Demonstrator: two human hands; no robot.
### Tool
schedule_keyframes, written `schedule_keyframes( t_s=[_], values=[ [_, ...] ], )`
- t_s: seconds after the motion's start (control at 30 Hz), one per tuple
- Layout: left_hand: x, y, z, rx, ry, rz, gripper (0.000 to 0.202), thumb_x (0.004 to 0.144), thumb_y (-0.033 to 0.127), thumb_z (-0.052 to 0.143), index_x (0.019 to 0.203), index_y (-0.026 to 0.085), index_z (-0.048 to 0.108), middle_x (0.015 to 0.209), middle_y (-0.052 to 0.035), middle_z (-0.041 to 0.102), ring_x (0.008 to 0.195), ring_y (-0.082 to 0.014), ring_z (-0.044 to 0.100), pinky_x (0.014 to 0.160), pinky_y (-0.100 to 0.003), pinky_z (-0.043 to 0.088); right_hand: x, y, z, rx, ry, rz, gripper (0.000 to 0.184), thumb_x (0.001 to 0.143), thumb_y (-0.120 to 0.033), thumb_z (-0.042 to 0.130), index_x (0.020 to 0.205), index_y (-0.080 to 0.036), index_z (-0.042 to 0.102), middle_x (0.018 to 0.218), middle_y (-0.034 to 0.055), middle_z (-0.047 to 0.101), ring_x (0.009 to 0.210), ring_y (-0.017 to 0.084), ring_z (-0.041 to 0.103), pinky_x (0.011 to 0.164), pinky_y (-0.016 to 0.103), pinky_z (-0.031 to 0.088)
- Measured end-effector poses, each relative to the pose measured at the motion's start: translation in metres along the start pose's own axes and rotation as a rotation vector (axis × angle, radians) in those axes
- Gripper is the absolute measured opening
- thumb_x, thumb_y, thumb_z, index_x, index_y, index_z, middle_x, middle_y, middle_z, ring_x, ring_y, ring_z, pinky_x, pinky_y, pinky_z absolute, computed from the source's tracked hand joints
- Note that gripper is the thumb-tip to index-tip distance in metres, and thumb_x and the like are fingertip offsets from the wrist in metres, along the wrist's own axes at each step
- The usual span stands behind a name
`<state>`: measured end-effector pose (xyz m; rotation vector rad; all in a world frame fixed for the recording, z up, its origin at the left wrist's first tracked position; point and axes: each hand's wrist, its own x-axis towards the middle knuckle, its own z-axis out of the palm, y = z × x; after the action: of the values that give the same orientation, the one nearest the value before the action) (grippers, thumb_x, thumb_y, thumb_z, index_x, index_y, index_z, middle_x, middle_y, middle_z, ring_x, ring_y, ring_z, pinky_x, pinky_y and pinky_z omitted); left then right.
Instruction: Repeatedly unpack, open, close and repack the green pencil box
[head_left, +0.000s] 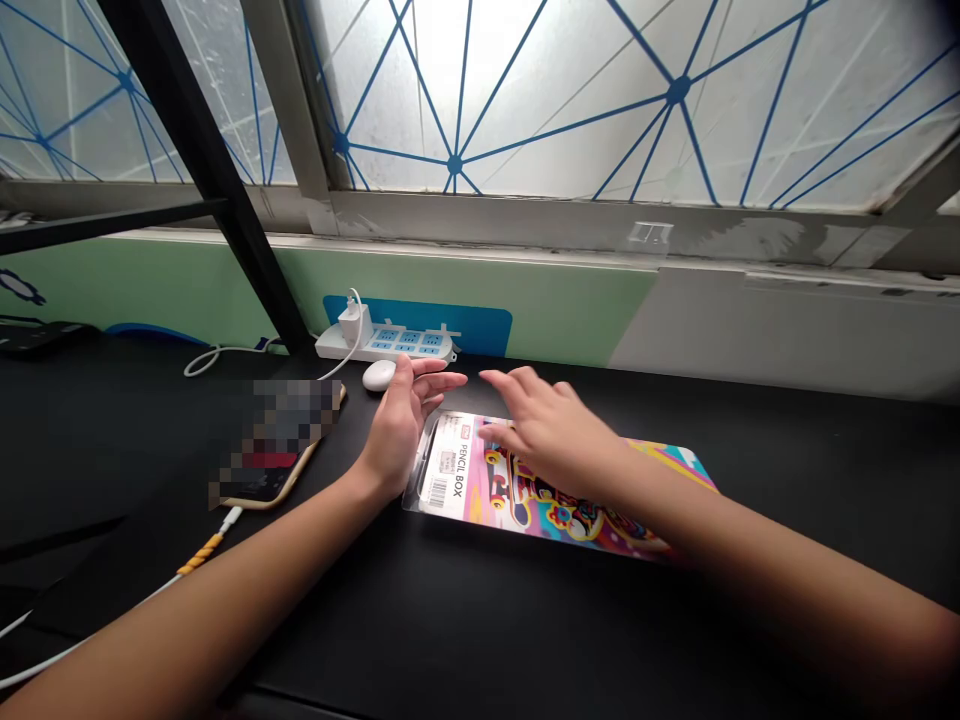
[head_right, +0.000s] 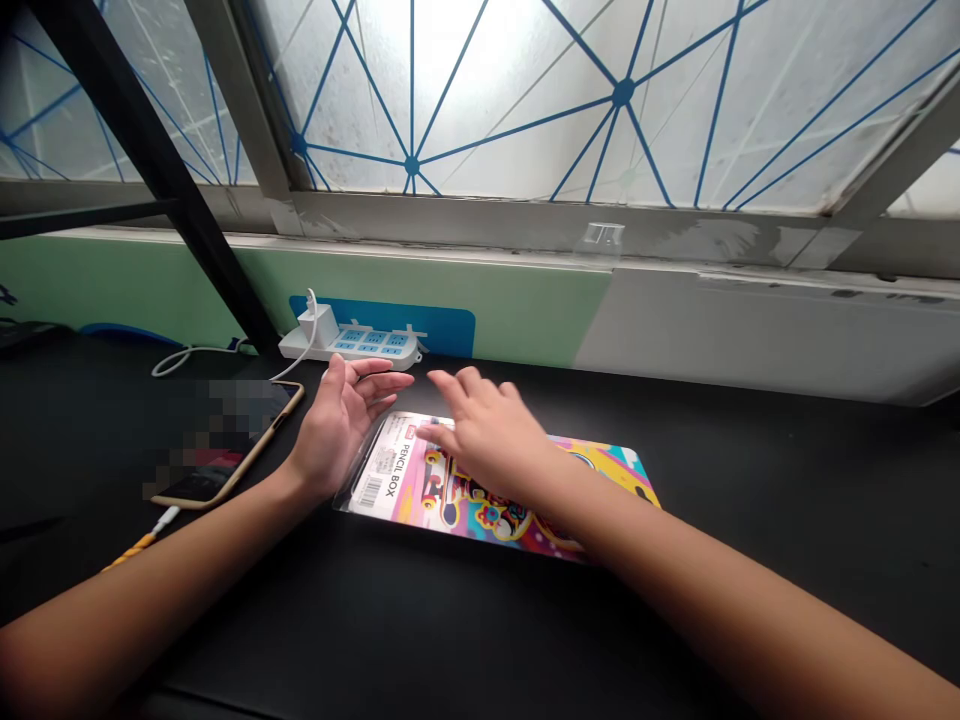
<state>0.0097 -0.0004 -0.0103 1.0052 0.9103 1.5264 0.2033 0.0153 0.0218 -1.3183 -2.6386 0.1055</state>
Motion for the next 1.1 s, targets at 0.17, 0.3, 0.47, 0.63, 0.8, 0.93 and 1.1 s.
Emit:
schedule_keyframes(
  t_s=[0.17, 0.3, 0.47, 0.63, 0.8, 0.93, 1.1],
  values=[
    [-0.001, 0.001, -0.001, 0.034, -0.006, 0.008, 0.05, 0.1, 0.066, 0.041, 0.109, 0.022, 0.063, 0.109, -0.0095, 0.078, 0.121, -0.0278, 0.065, 0.104, -0.041, 0.041, -0.06, 0.074, -0.008, 0.153, 0.187, 0.323, 0.061, 0.099, -0.066, 0.036, 0.142, -0.024, 0.051, 0.137, 0.0153, 0.058, 0.12, 0.036, 0.061, 0.103, 0.057, 0.043],
    [-0.002, 0.002, 0.0, 0.031, -0.006, 0.004, 0.049, 0.101, 0.065, 0.04, 0.109, 0.021, 0.062, 0.11, -0.0097, 0.077, 0.121, -0.0276, 0.064, 0.106, -0.041, 0.04, -0.11, 0.126, 0.002, 0.498, 0.285, 0.663, 0.057, 0.095, -0.071, 0.041, 0.121, -0.026, 0.064, 0.119, 0.012, 0.067, 0.114, 0.034, 0.065, 0.096, 0.049, 0.053],
    [-0.004, 0.0, 0.004, 0.05, -0.002, 0.023, 0.049, 0.101, 0.065, 0.039, 0.109, 0.022, 0.063, 0.11, -0.0093, 0.077, 0.121, -0.028, 0.064, 0.106, -0.042, 0.039, -0.119, 0.114, 0.012, 0.979, 0.279, 0.791, 0.049, 0.09, -0.072, 0.051, 0.11, -0.03, 0.07, 0.104, 0.0068, 0.069, 0.089, 0.028, 0.071, 0.073, 0.038, 0.06],
    [-0.007, -0.002, 0.009, 0.051, 0.015, 0.04, 0.049, 0.101, 0.064, 0.039, 0.108, 0.022, 0.064, 0.108, -0.009, 0.077, 0.118, -0.0282, 0.065, 0.104, -0.041, 0.04, -0.111, 0.091, 0.011, 1.035, 0.385, 0.783, 0.049, 0.09, -0.073, 0.053, 0.108, -0.031, 0.071, 0.109, 0.0063, 0.067, 0.088, 0.027, 0.07, 0.065, 0.033, 0.061],
    [-0.008, -0.004, 0.011, 0.035, -0.004, 0.036, 0.051, 0.101, 0.065, 0.038, 0.108, 0.021, 0.064, 0.11, -0.0092, 0.076, 0.117, -0.0276, 0.064, 0.105, -0.041, 0.039, -0.11, 0.091, 0.007, 1.097, 0.346, 0.841, 0.046, 0.081, -0.068, 0.07, 0.108, -0.031, 0.068, 0.105, 0.0066, 0.068, 0.084, 0.029, 0.072, 0.06, 0.034, 0.061],
    [-0.007, -0.005, 0.011, 0.026, 0.01, 0.045, 0.048, 0.101, 0.062, 0.039, 0.109, 0.022, 0.064, 0.11, -0.0093, 0.075, 0.119, -0.0281, 0.063, 0.107, -0.042, 0.039, -0.108, 0.084, 0.006, 1.07, 0.386, 0.82, 0.042, 0.081, -0.064, 0.071, 0.105, -0.03, 0.066, 0.102, 0.0085, 0.071, 0.079, 0.031, 0.073, 0.059, 0.039, 0.062],
    [-0.004, -0.005, 0.008, 0.131, 0.027, -0.003, 0.022, 0.095, 0.035, 0.054, 0.11, 0.022, 0.062, 0.116, -0.0075, 0.073, 0.127, -0.0274, 0.06, 0.112, -0.044, 0.037, -0.109, 0.092, 0.005, 0.883, 0.222, 0.725, 0.043, 0.086, -0.066, 0.063, 0.105, -0.028, 0.066, 0.102, 0.0084, 0.075, 0.088, 0.033, 0.073, 0.065, 0.04, 0.061]
  ],
)
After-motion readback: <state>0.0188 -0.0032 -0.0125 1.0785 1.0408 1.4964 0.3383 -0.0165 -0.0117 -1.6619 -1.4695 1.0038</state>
